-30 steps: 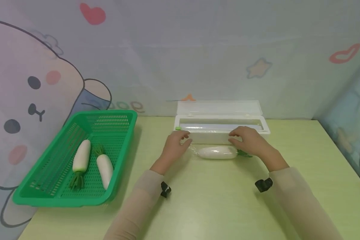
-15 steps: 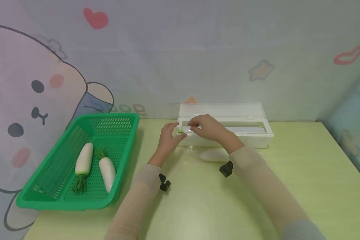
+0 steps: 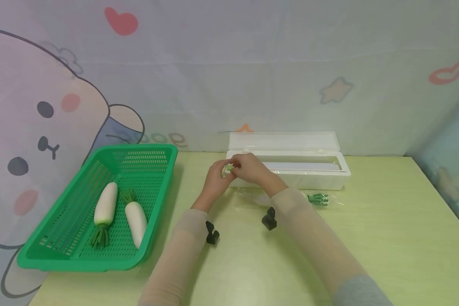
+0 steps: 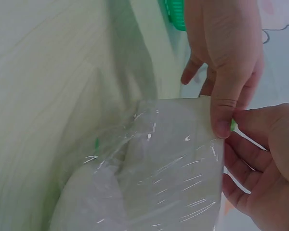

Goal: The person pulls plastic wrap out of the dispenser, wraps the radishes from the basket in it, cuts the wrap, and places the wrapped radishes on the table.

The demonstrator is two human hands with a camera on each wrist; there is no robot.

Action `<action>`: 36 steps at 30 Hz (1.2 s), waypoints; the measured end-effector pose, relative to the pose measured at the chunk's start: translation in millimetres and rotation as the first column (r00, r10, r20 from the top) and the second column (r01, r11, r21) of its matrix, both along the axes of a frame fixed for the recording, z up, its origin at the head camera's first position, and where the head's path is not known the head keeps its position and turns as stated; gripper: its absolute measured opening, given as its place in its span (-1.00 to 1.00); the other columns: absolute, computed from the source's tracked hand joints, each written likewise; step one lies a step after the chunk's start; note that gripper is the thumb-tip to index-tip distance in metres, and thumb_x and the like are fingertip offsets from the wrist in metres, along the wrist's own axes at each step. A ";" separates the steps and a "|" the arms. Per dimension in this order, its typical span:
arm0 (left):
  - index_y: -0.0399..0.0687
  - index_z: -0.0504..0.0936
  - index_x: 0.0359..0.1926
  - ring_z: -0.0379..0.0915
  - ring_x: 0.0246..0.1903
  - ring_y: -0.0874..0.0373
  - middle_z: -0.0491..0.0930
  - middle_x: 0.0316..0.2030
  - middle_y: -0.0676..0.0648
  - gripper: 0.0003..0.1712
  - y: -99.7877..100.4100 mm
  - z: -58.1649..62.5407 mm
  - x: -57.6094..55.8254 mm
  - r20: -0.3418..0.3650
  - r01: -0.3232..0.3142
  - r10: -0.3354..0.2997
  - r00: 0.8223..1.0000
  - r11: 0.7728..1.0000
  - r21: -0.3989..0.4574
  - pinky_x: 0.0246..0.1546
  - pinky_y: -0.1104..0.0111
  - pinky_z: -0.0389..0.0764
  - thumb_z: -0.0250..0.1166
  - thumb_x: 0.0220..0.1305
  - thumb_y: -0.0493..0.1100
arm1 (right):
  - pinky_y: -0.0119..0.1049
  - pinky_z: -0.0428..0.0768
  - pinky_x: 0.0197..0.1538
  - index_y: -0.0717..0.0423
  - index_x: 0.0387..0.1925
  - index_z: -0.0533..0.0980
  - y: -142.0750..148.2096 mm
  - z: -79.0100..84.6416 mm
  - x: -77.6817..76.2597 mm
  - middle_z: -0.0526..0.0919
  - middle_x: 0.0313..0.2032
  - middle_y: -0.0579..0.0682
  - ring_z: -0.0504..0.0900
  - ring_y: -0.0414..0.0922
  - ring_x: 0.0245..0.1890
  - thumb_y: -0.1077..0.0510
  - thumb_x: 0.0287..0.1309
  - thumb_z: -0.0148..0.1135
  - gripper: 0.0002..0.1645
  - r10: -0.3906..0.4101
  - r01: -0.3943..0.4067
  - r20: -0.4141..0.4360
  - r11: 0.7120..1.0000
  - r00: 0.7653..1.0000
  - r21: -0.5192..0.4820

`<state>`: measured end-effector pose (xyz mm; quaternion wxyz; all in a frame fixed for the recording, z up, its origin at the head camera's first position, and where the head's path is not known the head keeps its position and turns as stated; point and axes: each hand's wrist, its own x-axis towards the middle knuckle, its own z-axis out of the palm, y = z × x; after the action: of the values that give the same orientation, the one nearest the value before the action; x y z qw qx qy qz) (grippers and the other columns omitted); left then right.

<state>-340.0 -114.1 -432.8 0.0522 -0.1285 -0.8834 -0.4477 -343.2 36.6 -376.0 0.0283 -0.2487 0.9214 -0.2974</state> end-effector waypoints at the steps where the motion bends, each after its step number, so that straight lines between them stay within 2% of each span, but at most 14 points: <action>1: -0.22 0.43 0.26 0.19 0.33 -0.14 0.35 0.29 -0.23 -0.45 -0.4 -0.4 0.0 0.000 -0.002 0.002 1.000 1.000 -0.004 0.32 0.03 0.22 0.27 0.31 -0.11 | -0.15 0.56 0.06 0.30 0.08 0.52 -0.4 -1.2 -0.2 0.66 -0.05 0.19 0.61 0.05 -0.01 0.22 0.25 0.15 -0.61 -0.005 0.005 -0.002 1.000 1.000 0.001; 5: -0.23 0.43 0.27 0.20 0.33 -0.13 0.37 0.29 -0.22 -0.42 -0.9 0.2 0.6 -0.005 -0.010 0.010 1.000 0.999 -0.038 0.32 0.00 0.22 0.27 0.31 -0.05 | -0.18 0.57 0.05 0.27 0.00 0.59 -0.7 -4.2 -1.0 0.69 -0.09 0.14 0.64 0.02 -0.05 0.20 0.26 0.19 -0.68 -0.025 0.026 -0.039 0.999 0.999 0.029; 10: -0.27 0.44 0.25 0.23 0.30 -0.16 0.40 0.26 -0.25 -0.41 -1.7 2.7 1.9 -0.056 -0.002 -0.005 0.998 0.992 -0.128 0.29 -0.03 0.24 0.26 0.32 -0.01 | -0.19 0.58 0.00 0.23 -0.06 0.63 1.2 -5.0 -0.9 0.72 -0.15 0.09 0.67 -0.01 -0.13 0.21 0.27 0.19 -0.74 -0.023 0.032 -0.102 0.995 0.994 0.090; 14: -0.29 0.40 0.28 0.23 0.31 -0.15 0.40 0.26 -0.25 -0.37 -2.0 3.9 1.5 -0.054 0.024 -0.032 0.998 0.989 -0.149 0.31 0.06 0.26 0.25 0.33 -0.01 | -0.16 0.58 0.02 0.24 -0.09 0.64 4.0 -5.4 -1.0 0.72 -0.16 0.08 0.68 -0.01 -0.14 0.25 0.25 0.17 -0.75 0.002 0.018 -0.154 0.992 0.988 0.126; 18: -0.29 0.39 0.30 0.23 0.31 -0.14 0.40 0.26 -0.24 -0.35 -2.6 3.3 1.5 -0.046 0.030 -0.037 0.998 0.988 -0.152 0.31 0.08 0.27 0.26 0.32 0.00 | -0.05 0.56 0.03 0.22 -0.12 0.65 6.9 -7.7 0.3 0.73 -0.19 0.07 0.69 0.01 -0.16 0.25 0.24 0.16 -0.77 0.024 0.012 -0.221 0.987 0.975 0.158; 22: -0.29 0.39 0.30 0.21 0.32 -0.14 0.39 0.27 -0.25 -0.34 -1.9 2.5 2.2 -0.051 0.024 -0.032 0.998 0.986 -0.164 0.31 0.07 0.25 0.26 0.31 0.00 | 0.04 0.53 0.04 0.18 -0.17 0.66 9.9 -14.2 1.1 0.74 -0.22 0.04 0.70 0.00 -0.19 0.26 0.23 0.16 -0.79 0.014 0.039 -0.293 0.984 0.956 0.174; 27: -0.31 0.40 0.28 0.23 0.31 -0.14 0.40 0.26 -0.26 -0.36 -1.0 3.7 3.6 -0.063 0.017 -0.030 0.998 0.980 -0.196 0.30 0.07 0.27 0.26 0.32 0.00 | -0.08 0.59 -0.02 0.21 -0.22 0.67 15.7 -22.0 1.8 0.74 -0.26 0.06 0.71 -0.01 -0.22 0.28 0.20 0.21 -0.84 0.018 0.046 -0.383 0.986 0.924 0.160; 30: -0.30 0.42 0.26 0.24 0.30 -0.14 0.41 0.25 -0.25 -0.38 -1.6 3.7 4.7 -0.063 0.002 -0.015 0.998 0.980 -0.200 0.29 0.06 0.28 0.27 0.31 -0.01 | -0.10 0.58 0.01 0.24 -0.21 0.66 18.9 -23.9 2.6 0.74 -0.23 0.08 0.70 0.01 -0.19 0.28 0.21 0.22 -0.84 0.028 0.038 -0.394 0.987 0.919 0.158; 36: -0.28 0.40 0.29 0.23 0.32 -0.13 0.39 0.27 -0.23 -0.34 -2.9 6.3 5.9 -0.054 -0.007 -0.004 0.999 0.976 -0.216 0.30 0.04 0.26 0.26 0.31 0.02 | 0.00 0.51 0.10 0.23 -0.16 0.65 32.7 -23.1 6.3 0.72 -0.15 0.09 0.66 0.06 -0.07 0.27 0.24 0.20 -0.81 0.001 0.069 -0.383 0.983 0.924 0.168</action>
<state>-334.1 -116.9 -426.5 0.0620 -0.1447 -0.9252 -0.3453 -336.9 69.3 -399.0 -0.1346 -0.2822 0.9363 -0.1599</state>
